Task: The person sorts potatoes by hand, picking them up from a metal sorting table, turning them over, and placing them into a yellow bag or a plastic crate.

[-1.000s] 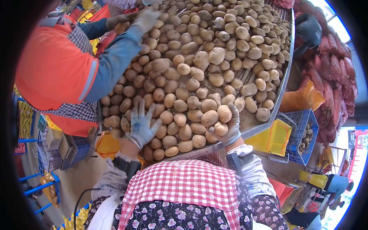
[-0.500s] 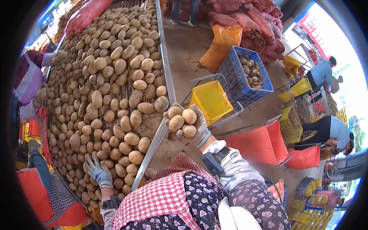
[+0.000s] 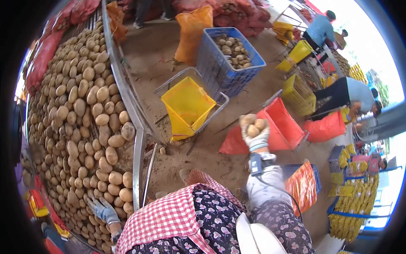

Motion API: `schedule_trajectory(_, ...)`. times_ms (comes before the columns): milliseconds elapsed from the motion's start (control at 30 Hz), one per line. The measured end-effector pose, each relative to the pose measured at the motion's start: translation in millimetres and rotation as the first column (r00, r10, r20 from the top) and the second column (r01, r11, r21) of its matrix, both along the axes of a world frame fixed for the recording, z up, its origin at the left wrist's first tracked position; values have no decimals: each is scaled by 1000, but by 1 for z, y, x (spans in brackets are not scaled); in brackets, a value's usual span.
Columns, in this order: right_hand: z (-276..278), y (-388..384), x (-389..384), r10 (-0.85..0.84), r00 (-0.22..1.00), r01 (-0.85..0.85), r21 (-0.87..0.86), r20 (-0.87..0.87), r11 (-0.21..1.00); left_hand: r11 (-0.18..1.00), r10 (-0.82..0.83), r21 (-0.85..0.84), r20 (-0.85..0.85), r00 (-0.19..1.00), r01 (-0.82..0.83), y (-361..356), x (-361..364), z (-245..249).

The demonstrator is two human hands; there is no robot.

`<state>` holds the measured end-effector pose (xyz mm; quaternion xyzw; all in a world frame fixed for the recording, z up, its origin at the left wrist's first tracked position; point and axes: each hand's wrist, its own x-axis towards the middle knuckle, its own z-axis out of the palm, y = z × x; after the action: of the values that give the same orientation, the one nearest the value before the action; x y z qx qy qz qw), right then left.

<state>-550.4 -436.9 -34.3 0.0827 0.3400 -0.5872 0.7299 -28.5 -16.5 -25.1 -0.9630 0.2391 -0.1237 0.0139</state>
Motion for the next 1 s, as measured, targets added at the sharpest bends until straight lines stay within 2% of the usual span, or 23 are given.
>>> schedule_trajectory(33, 13, -17, -26, 60, 998, -56, -141, 24, 988, 986, -143, -78, 79, 986, 150, 3, 0, 4)
schedule_trajectory(67, 8, -42, -61, -76, 993, 53, -233, -91, 971, 995, -56, -78, 43, 997, 59, -1, -1, 3)
schedule_trajectory(133, 8, -75, -123, -39, 971, -72, -441, -238, 894, 983, -121, -127, 79, 990, 130, 2, -7, 6)
schedule_trajectory(167, 10, -96, -152, -256, 933, 188, -266, -251, 945, 992, -62, -106, 21, 998, 64, 5, -10, 6)
schedule_trajectory(200, -8, -124, -198, -269, 937, 258, -76, -225, 963, 991, -38, -127, -69, 997, 29, 7, -16, 12)
schedule_trajectory(233, -92, -154, -265, -496, 792, 377, -355, -356, 856, 990, -84, -124, -126, 988, 68, 13, -23, 18)
schedule_trajectory(267, -33, -153, -216, -561, 779, 574, -42, -279, 818, 996, -63, -75, -188, 980, 49, 16, -38, 30)
schedule_trajectory(300, -11, -143, -177, -447, 814, 470, -29, -370, 882, 990, -122, -92, -203, 972, 105, 26, -47, 33)
schedule_trajectory(333, -1, -129, -153, -343, 817, 378, -18, -463, 926, 997, -72, -1, -250, 965, 74, 30, -54, 42)
schedule_trajectory(400, 18, -103, -60, -183, 664, 225, -40, -725, 974, 998, -66, -31, -249, 966, 60, 45, -50, 29)
schedule_trajectory(433, 30, -87, -23, 1, 635, -49, -39, -773, 998, 998, -61, -22, -203, 977, 58, 44, -42, 25)
schedule_trajectory(500, 59, -66, 73, 165, 551, -316, -21, -818, 948, 1000, 0, -19, -164, 986, -3, 33, -21, 25)
schedule_trajectory(533, 57, -60, 105, 157, 390, -526, -79, -907, 847, 999, 41, -10, -152, 988, -43, 32, -11, 27)
schedule_trajectory(567, 52, -50, 142, 60, 329, -693, -198, -942, 693, 997, 80, 4, -178, 981, -80, 29, -3, 37)
schedule_trajectory(600, 66, -26, 190, 9, 271, -783, -215, -963, 583, 993, 120, 20, -201, 972, -118, 29, 2, 45)
schedule_trajectory(633, 72, -4, 229, -94, 212, -889, -232, -973, 394, 993, 113, -6, -167, 979, -116, 34, 5, 39)
schedule_trajectory(667, 64, 18, 263, -205, 305, -927, -339, -930, 158, 992, 119, -13, -171, 978, -123, 38, 2, 28)
schedule_trajectory(733, 100, 88, 328, -368, 269, -956, -201, -890, -213, 979, 155, -111, -140, 978, -171, 46, -16, 11)
schedule_trajectory(800, 109, 140, 372, -500, 145, -913, 79, -854, -400, 962, 10, -261, -271, 963, -83, 55, -48, 22)
schedule_trajectory(867, 104, 182, 402, -514, -25, -754, 354, -857, -553, 965, -120, -261, -297, 947, 41, 75, -69, 37)
schedule_trajectory(933, 97, 210, 409, -606, 67, -650, 426, -793, -629, 949, -276, -254, -393, 877, 185, 94, -63, 59)
schedule_trajectory(967, 90, 215, 409, -521, 107, -670, 326, -847, -667, 882, -342, -439, -345, 874, 171, 101, -53, 60)
schedule_trajectory(1000, 87, 217, 410, -522, 109, -663, 330, -846, -672, 822, -297, -563, -301, 906, 83, 105, -42, 59)
